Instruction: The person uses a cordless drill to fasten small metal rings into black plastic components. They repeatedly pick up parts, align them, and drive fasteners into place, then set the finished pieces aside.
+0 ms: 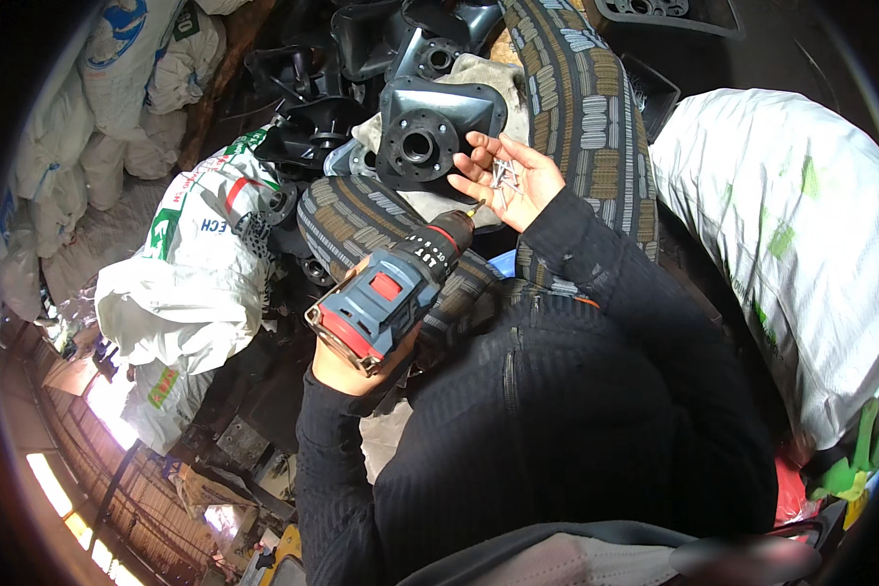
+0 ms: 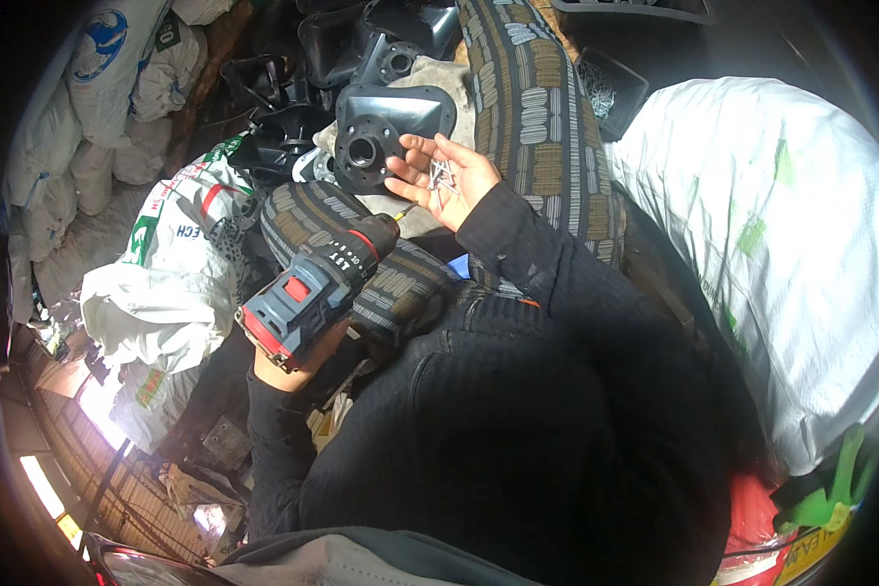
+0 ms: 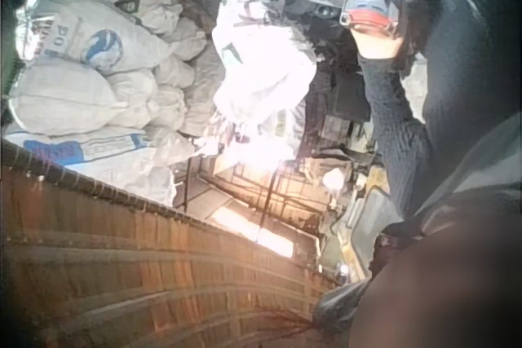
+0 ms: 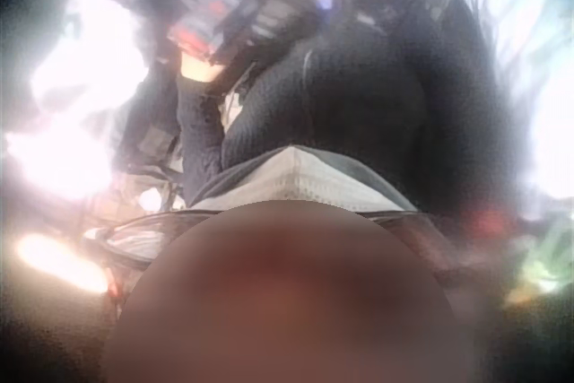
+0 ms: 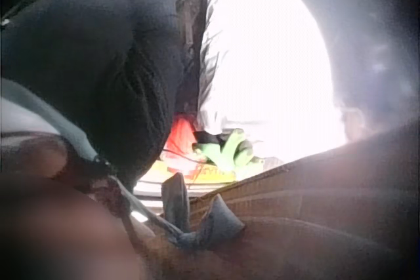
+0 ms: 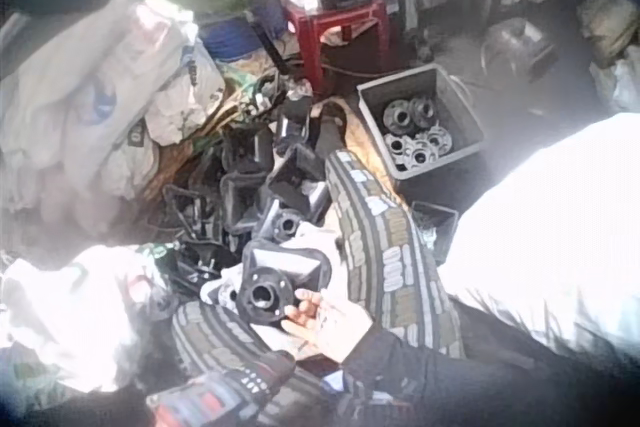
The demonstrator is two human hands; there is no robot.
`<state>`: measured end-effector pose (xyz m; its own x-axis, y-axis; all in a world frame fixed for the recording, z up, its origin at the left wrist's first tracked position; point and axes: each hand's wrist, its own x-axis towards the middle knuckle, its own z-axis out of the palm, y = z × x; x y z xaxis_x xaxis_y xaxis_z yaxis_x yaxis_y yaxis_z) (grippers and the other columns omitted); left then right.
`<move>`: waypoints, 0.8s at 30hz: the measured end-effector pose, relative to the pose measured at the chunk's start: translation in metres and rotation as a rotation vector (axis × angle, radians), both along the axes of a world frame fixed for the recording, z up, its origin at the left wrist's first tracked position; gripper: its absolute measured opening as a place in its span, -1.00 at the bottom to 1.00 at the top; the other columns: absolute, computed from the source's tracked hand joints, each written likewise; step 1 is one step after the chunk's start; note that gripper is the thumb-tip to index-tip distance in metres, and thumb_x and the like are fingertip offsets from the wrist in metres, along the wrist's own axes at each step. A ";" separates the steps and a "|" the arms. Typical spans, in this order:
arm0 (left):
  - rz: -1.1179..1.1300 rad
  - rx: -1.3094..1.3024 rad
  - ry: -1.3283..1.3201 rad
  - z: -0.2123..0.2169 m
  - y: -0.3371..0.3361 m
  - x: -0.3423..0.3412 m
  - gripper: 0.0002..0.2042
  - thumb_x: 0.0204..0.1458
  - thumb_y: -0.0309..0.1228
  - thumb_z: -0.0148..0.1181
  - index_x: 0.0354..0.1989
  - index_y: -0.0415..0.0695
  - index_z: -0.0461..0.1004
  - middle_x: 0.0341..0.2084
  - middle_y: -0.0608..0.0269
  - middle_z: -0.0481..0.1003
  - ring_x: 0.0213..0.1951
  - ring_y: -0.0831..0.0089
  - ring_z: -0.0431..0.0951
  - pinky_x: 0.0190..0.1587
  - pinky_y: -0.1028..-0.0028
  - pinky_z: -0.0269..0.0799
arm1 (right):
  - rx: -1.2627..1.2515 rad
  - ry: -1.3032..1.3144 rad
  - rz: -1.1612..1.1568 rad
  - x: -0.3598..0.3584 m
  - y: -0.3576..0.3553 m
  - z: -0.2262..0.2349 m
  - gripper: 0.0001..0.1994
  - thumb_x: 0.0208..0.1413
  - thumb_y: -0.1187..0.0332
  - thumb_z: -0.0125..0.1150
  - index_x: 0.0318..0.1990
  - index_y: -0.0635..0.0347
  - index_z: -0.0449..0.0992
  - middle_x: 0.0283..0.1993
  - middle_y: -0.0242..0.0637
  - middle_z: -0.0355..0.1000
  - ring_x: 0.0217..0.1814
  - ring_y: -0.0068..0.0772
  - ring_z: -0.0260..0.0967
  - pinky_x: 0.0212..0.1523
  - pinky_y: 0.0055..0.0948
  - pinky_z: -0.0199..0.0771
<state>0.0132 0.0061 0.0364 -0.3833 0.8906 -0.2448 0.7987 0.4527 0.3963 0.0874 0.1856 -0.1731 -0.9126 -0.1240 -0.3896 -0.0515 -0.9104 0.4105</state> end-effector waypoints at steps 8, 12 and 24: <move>0.125 0.026 -0.173 -0.005 -0.019 0.014 -0.68 -0.25 -0.45 0.31 -0.22 -0.08 0.49 -0.30 0.21 0.51 -0.24 0.21 0.55 -0.14 0.29 0.48 | 0.020 0.094 -0.074 0.004 -0.020 0.004 -0.68 0.31 0.23 -0.12 -0.12 0.35 0.43 -0.31 -0.24 0.43 0.00 -0.11 0.42 0.16 0.02 0.39; 0.097 0.035 0.007 -0.008 -0.038 0.010 -0.71 -0.26 -0.44 0.31 -0.26 -0.06 0.50 -0.32 0.24 0.51 -0.27 0.26 0.54 -0.22 0.29 0.46 | 0.411 0.053 0.162 0.010 -0.010 0.022 -0.68 0.29 0.21 -0.06 -0.04 0.32 0.43 -0.17 -0.24 0.45 0.00 -0.24 0.43 0.13 -0.15 0.44; 0.117 0.019 0.047 -0.004 -0.052 0.005 -0.71 -0.17 -0.43 0.31 -0.20 -0.11 0.51 -0.29 0.20 0.54 -0.21 0.16 0.55 -0.05 0.25 0.44 | 0.513 0.005 0.418 0.014 -0.016 0.030 -0.76 0.22 0.35 0.10 -0.02 0.27 0.42 -0.06 -0.24 0.47 -0.08 -0.43 0.49 -0.15 -0.51 0.63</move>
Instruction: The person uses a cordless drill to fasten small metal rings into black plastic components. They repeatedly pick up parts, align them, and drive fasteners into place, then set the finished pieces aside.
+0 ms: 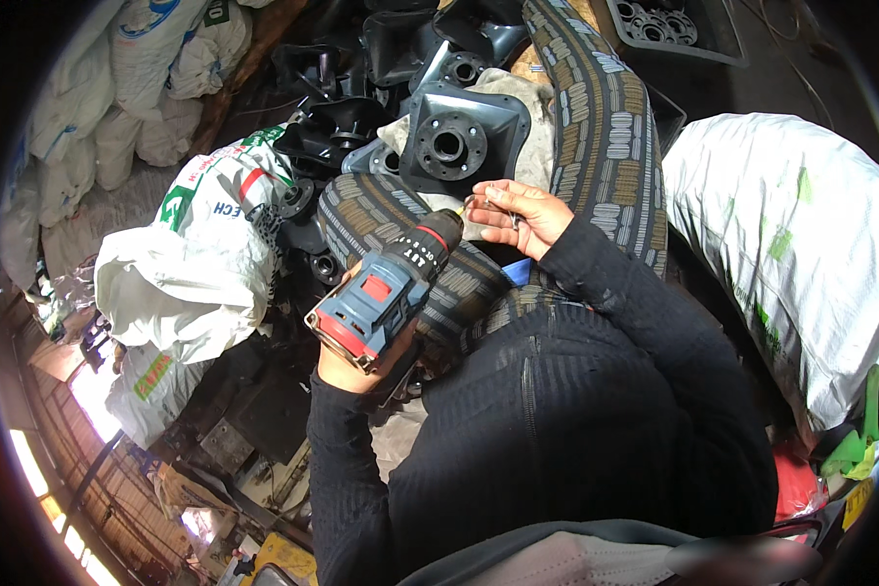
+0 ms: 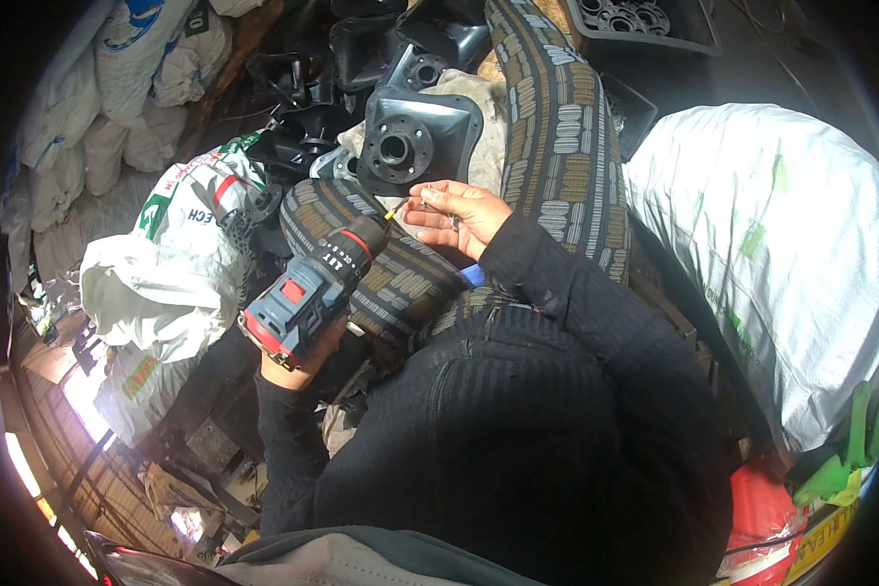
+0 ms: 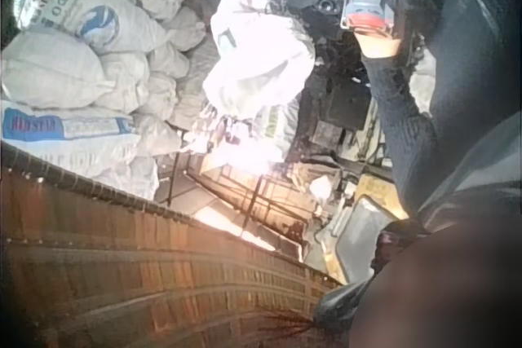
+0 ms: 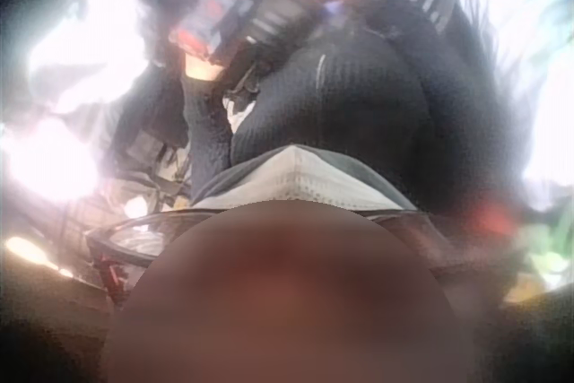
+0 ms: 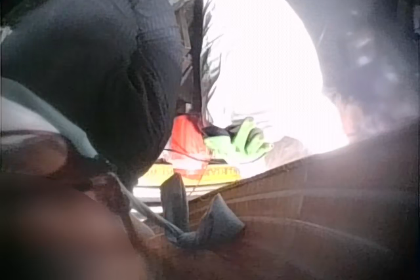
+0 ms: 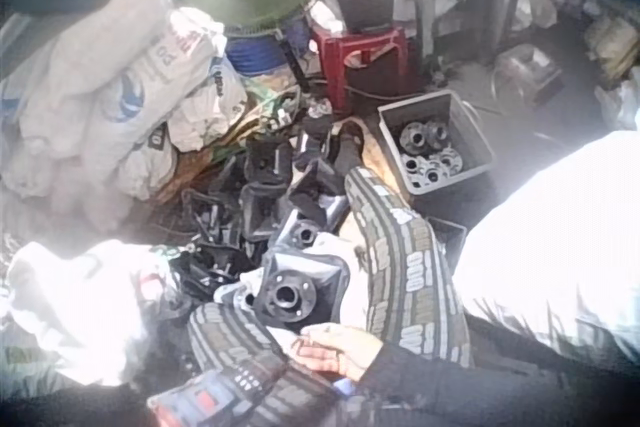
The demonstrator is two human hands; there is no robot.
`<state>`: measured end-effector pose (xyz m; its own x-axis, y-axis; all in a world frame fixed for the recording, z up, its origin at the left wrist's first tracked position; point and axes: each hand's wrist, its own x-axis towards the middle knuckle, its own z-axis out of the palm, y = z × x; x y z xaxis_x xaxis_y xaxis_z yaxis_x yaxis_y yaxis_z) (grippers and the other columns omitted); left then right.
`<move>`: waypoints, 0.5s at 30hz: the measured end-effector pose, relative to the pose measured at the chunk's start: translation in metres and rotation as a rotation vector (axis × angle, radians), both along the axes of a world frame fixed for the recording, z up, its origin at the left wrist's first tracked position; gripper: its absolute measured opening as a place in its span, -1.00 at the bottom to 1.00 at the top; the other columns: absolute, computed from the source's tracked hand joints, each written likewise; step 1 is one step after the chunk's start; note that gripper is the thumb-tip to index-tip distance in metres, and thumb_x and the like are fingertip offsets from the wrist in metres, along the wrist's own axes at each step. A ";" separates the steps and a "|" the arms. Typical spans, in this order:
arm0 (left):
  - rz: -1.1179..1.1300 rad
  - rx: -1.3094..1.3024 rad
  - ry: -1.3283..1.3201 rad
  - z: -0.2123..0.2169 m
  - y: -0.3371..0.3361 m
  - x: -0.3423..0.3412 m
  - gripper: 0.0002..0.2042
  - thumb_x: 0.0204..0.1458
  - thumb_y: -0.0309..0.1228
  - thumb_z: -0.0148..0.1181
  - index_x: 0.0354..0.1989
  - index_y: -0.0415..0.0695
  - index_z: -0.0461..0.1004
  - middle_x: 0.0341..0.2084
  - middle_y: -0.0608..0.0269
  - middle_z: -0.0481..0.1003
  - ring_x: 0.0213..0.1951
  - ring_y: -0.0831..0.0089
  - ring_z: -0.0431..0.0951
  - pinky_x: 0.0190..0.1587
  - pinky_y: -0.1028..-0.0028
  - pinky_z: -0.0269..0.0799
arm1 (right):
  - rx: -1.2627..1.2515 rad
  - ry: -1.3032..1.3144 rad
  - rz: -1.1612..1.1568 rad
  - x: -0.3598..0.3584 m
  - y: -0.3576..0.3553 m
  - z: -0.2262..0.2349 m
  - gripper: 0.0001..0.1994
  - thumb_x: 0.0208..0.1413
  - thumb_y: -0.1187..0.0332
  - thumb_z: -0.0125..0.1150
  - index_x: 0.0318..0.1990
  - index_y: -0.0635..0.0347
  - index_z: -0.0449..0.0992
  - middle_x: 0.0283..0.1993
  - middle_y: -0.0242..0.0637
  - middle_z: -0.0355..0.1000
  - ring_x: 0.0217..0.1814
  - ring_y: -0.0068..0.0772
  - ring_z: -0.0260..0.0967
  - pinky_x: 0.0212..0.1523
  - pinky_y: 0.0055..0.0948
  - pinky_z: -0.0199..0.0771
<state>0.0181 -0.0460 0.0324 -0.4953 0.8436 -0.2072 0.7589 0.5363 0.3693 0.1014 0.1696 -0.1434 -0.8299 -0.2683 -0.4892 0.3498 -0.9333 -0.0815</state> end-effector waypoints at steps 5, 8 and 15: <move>-0.032 0.029 0.019 -0.002 0.003 0.000 -0.67 -0.27 -0.43 0.32 -0.23 -0.04 0.52 -0.33 0.24 0.52 -0.26 0.19 0.55 -0.15 0.26 0.47 | -0.076 -0.094 -0.080 -0.004 -0.013 0.003 -0.81 0.23 0.37 0.08 -0.08 0.25 0.41 -0.08 -0.19 0.48 -0.07 -0.39 0.50 -0.18 -0.45 0.66; -0.049 0.017 0.040 -0.005 0.003 -0.002 -0.67 -0.27 -0.44 0.31 -0.21 -0.05 0.51 -0.32 0.24 0.51 -0.25 0.19 0.55 -0.12 0.27 0.47 | -0.068 -0.107 -0.074 -0.007 -0.014 0.007 -0.81 0.23 0.36 0.08 -0.09 0.25 0.40 -0.09 -0.18 0.48 -0.08 -0.39 0.50 -0.19 -0.46 0.67; 0.319 -0.013 -0.376 -0.016 -0.005 -0.002 -0.43 -0.19 -0.50 0.34 0.10 -0.16 0.37 0.04 0.19 0.45 -0.01 0.40 0.53 0.03 0.51 0.44 | -0.018 -0.142 -0.029 -0.012 -0.017 0.006 -0.85 0.20 0.35 0.13 -0.17 0.21 0.40 -0.11 -0.21 0.49 -0.06 -0.42 0.48 -0.22 -0.53 0.64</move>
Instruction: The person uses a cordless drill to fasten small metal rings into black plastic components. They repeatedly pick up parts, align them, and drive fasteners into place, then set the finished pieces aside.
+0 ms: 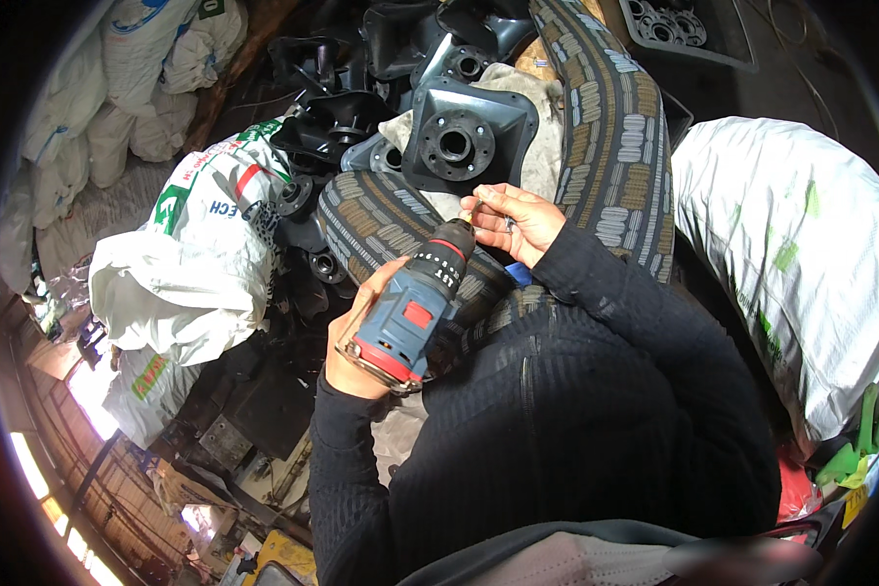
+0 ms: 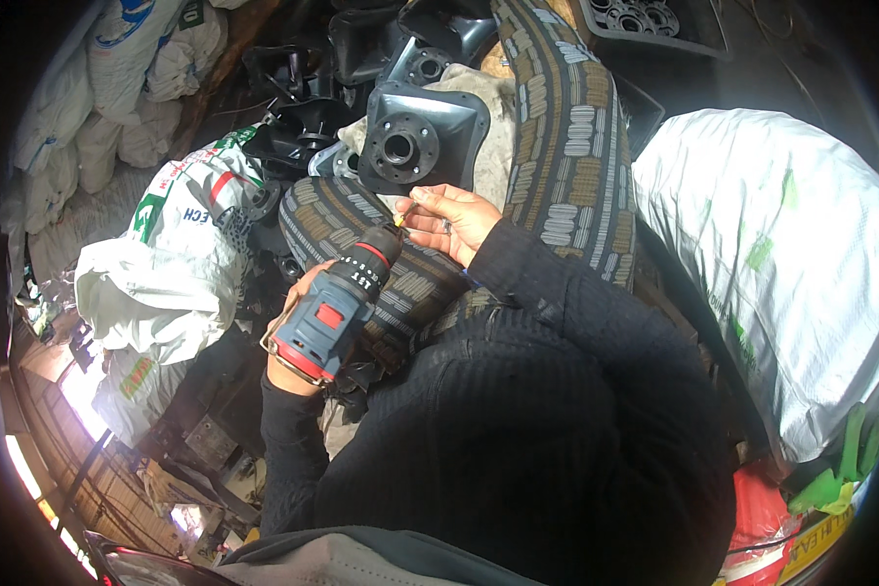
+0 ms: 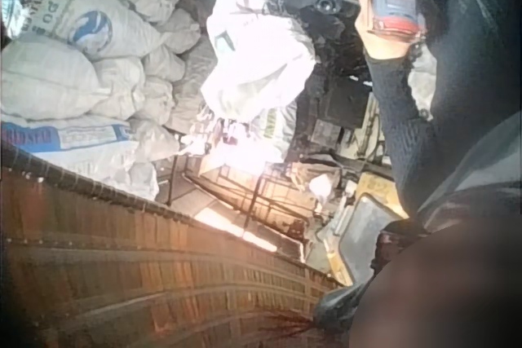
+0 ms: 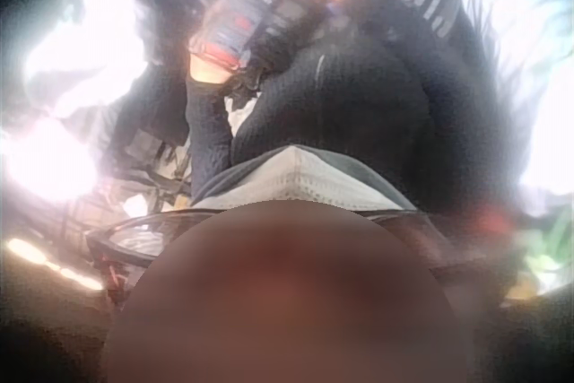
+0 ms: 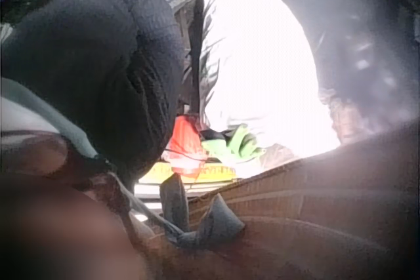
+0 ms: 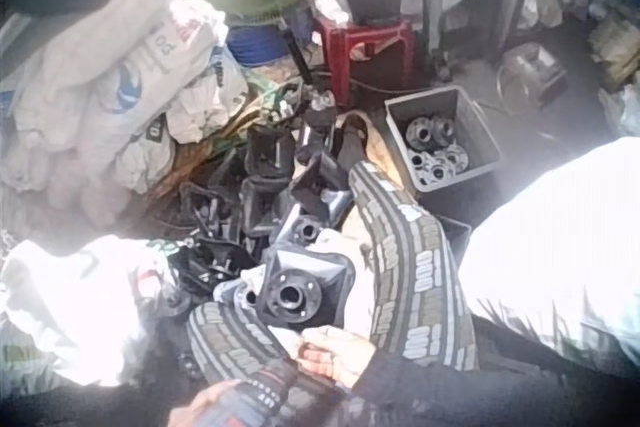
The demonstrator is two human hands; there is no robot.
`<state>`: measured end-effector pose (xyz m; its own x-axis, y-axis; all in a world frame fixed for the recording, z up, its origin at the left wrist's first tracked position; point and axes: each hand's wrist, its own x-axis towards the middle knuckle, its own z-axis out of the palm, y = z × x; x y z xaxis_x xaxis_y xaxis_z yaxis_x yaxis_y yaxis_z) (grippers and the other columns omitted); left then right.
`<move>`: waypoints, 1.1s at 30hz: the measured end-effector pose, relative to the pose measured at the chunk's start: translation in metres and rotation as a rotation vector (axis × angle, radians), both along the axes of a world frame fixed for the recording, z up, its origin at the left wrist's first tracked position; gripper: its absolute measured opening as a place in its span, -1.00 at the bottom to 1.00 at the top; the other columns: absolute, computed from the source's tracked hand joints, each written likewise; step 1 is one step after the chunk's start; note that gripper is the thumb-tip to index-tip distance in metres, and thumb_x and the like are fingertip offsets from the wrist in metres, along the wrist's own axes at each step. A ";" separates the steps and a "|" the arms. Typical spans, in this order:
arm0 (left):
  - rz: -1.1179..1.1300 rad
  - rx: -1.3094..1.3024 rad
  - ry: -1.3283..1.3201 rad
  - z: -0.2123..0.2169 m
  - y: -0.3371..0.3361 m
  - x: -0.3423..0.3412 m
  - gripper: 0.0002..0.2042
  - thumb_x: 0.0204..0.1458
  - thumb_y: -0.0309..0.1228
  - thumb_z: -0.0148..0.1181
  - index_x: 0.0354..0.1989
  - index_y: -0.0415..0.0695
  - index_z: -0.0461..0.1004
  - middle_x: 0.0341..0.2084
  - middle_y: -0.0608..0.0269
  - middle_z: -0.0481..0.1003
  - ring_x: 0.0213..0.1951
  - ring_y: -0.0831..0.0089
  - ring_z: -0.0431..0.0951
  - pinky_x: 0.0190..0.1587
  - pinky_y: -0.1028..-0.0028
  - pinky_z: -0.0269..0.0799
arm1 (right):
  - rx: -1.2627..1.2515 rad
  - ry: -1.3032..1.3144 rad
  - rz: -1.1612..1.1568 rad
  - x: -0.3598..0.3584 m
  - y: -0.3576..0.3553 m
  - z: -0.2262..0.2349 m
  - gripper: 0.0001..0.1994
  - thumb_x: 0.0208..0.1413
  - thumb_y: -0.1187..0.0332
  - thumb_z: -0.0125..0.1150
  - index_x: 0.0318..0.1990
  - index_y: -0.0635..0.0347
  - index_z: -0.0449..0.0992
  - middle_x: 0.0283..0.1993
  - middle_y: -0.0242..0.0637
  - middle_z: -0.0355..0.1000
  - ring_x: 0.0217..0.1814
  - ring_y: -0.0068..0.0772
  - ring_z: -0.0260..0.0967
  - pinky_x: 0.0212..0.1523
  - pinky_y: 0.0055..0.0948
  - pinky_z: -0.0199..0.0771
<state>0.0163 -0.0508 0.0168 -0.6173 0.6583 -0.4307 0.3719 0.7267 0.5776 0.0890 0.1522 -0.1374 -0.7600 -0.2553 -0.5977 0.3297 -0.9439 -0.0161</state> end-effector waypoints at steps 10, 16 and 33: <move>-0.212 -0.056 0.217 -0.003 0.000 -0.006 -0.44 -0.21 -0.43 0.34 0.08 -0.13 0.37 -0.13 0.19 0.52 -0.06 0.26 0.53 0.06 0.34 0.41 | -0.018 0.016 -0.022 -0.008 -0.005 -0.006 -0.76 0.23 0.28 0.10 -0.05 0.23 0.40 -0.06 -0.21 0.48 -0.03 -0.37 0.49 -0.13 -0.43 0.59; -0.231 0.143 0.395 0.003 0.009 -0.037 -0.79 -0.17 -0.45 0.32 -0.29 -0.10 0.54 -0.47 0.28 0.52 -0.48 0.31 0.54 -0.43 0.36 0.42 | 0.623 -0.148 0.022 0.003 0.017 -0.045 -0.67 0.23 0.14 0.09 -0.07 0.22 0.51 -0.47 -0.49 0.35 -0.59 -0.74 0.26 -0.60 -0.70 0.29; -0.197 -0.081 0.183 -0.015 0.024 -0.080 -0.71 -0.15 -0.56 0.25 -0.18 -0.17 0.49 -0.29 0.10 0.52 -0.23 0.11 0.54 -0.17 0.29 0.45 | 1.224 -0.064 0.216 -0.060 0.026 -0.066 -0.55 0.02 0.01 0.32 -0.62 0.23 0.43 -0.72 -0.42 0.26 -0.65 -0.64 0.13 -0.59 -0.48 0.14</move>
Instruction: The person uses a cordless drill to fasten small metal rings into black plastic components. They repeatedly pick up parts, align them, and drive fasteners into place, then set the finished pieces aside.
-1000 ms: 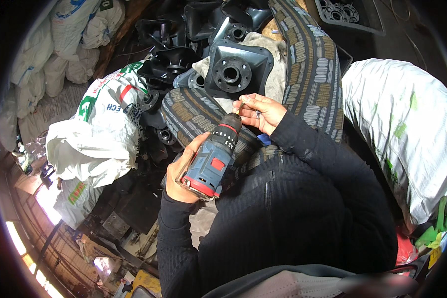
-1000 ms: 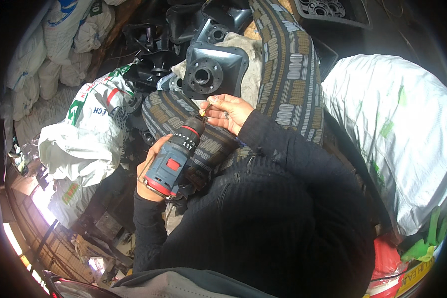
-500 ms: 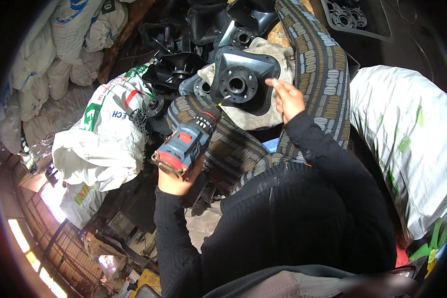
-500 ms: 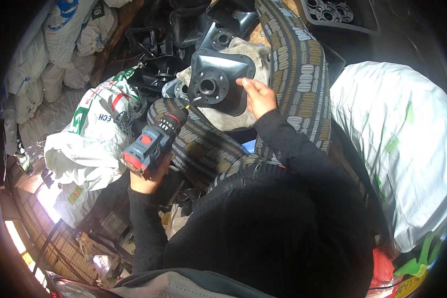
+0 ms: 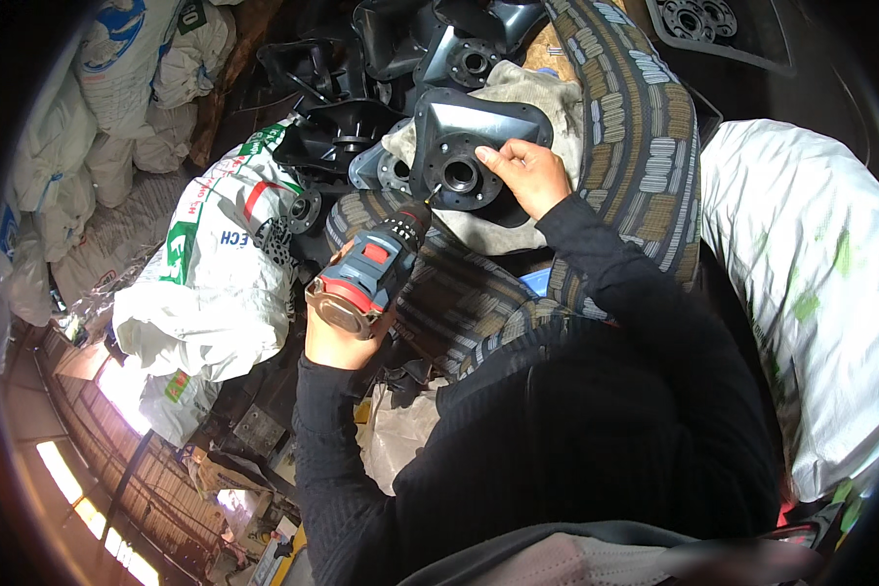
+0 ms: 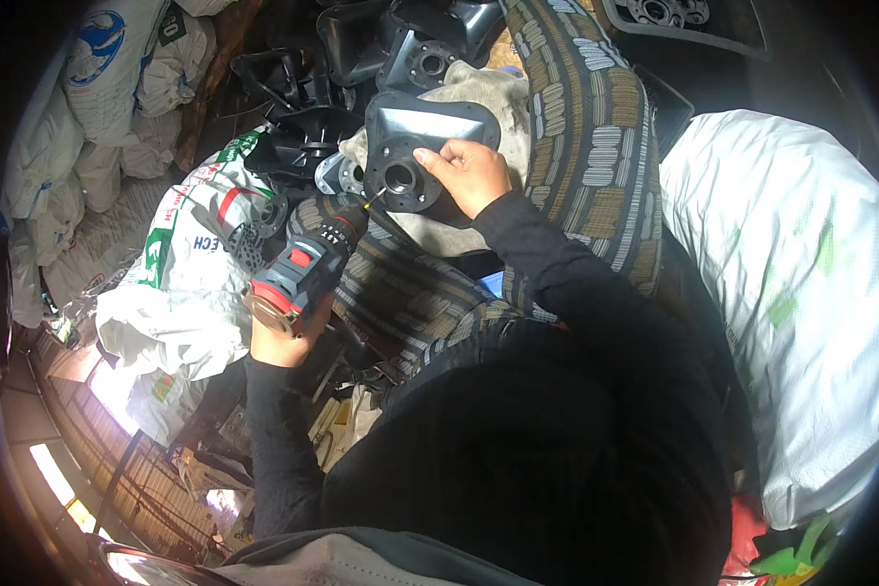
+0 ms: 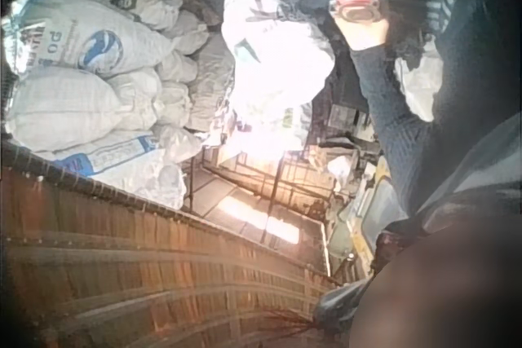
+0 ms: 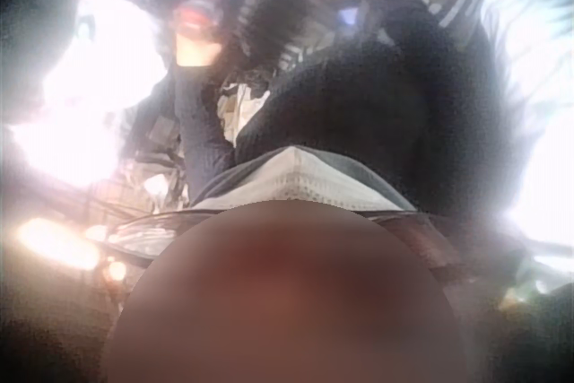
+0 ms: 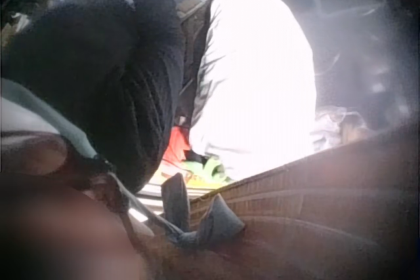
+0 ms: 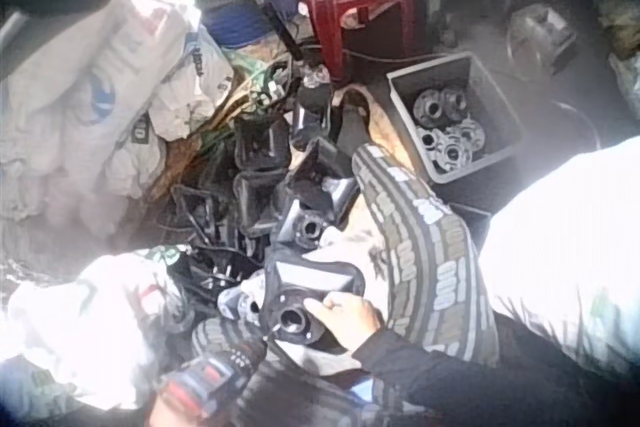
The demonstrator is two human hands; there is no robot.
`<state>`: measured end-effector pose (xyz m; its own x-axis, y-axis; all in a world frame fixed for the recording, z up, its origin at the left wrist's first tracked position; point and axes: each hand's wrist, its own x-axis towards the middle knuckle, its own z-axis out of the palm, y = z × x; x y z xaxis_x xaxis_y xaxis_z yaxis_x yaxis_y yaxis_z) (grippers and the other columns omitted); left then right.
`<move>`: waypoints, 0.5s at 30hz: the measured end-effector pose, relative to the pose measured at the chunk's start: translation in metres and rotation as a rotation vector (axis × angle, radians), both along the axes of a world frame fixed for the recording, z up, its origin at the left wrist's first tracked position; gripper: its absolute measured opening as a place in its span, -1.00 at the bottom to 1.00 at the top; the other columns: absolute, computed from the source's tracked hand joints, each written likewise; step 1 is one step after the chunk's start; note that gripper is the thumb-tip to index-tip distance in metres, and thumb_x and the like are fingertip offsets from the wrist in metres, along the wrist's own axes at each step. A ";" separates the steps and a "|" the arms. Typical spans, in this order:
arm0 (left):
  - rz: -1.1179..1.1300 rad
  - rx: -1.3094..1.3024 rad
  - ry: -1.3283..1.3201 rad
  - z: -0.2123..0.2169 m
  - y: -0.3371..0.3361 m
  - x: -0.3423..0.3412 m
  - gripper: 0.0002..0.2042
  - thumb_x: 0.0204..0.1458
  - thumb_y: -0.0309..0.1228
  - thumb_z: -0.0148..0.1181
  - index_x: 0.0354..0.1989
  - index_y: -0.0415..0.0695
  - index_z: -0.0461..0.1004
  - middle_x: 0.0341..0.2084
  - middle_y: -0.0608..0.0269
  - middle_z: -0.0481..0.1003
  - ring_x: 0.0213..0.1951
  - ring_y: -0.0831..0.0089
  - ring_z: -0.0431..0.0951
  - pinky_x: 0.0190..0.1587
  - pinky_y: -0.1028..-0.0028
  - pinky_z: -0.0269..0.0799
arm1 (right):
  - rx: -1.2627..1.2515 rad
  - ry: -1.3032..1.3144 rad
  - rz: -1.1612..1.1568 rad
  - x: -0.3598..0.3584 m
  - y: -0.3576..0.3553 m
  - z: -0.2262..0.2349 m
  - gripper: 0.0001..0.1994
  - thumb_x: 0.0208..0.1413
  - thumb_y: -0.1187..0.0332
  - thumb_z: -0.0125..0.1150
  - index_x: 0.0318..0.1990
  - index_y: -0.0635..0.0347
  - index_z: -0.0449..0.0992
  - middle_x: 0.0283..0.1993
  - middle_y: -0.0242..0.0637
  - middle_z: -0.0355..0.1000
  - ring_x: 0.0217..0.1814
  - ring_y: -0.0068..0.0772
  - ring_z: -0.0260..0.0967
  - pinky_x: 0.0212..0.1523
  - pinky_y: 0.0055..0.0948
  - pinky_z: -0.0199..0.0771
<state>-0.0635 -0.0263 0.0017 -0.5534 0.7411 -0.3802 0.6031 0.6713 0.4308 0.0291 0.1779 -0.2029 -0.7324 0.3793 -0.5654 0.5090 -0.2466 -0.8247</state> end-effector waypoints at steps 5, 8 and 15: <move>0.017 -0.162 -0.086 0.007 0.006 -0.014 -0.69 -0.16 -0.56 0.24 -0.16 -0.16 0.48 -0.26 0.10 0.52 -0.21 0.13 0.54 -0.14 0.29 0.46 | -0.028 0.045 -0.003 -0.001 0.000 -0.004 -0.57 0.04 0.07 0.32 -0.63 0.22 0.41 -0.75 -0.44 0.18 -0.67 -0.66 0.02 -0.62 -0.46 0.04; -0.097 -0.180 -0.103 0.005 0.016 -0.024 -0.67 -0.17 -0.56 0.23 -0.15 -0.14 0.48 -0.25 0.10 0.52 -0.18 0.13 0.54 -0.09 0.27 0.45 | -0.066 0.024 -0.020 -0.001 -0.002 -0.001 -0.59 0.03 0.10 0.34 -0.63 0.22 0.39 -0.74 -0.47 0.12 -0.66 -0.69 -0.03 -0.62 -0.48 -0.01; -0.294 -0.253 -0.060 0.006 0.040 -0.033 -0.59 -0.29 -0.44 0.30 -0.14 -0.14 0.51 -0.10 0.09 0.49 -0.05 0.19 0.51 -0.04 0.38 0.49 | -0.169 0.019 -0.078 0.001 -0.008 -0.009 -0.57 0.03 0.15 0.34 -0.66 0.21 0.31 -0.71 -0.48 0.06 -0.62 -0.71 -0.09 -0.60 -0.50 -0.06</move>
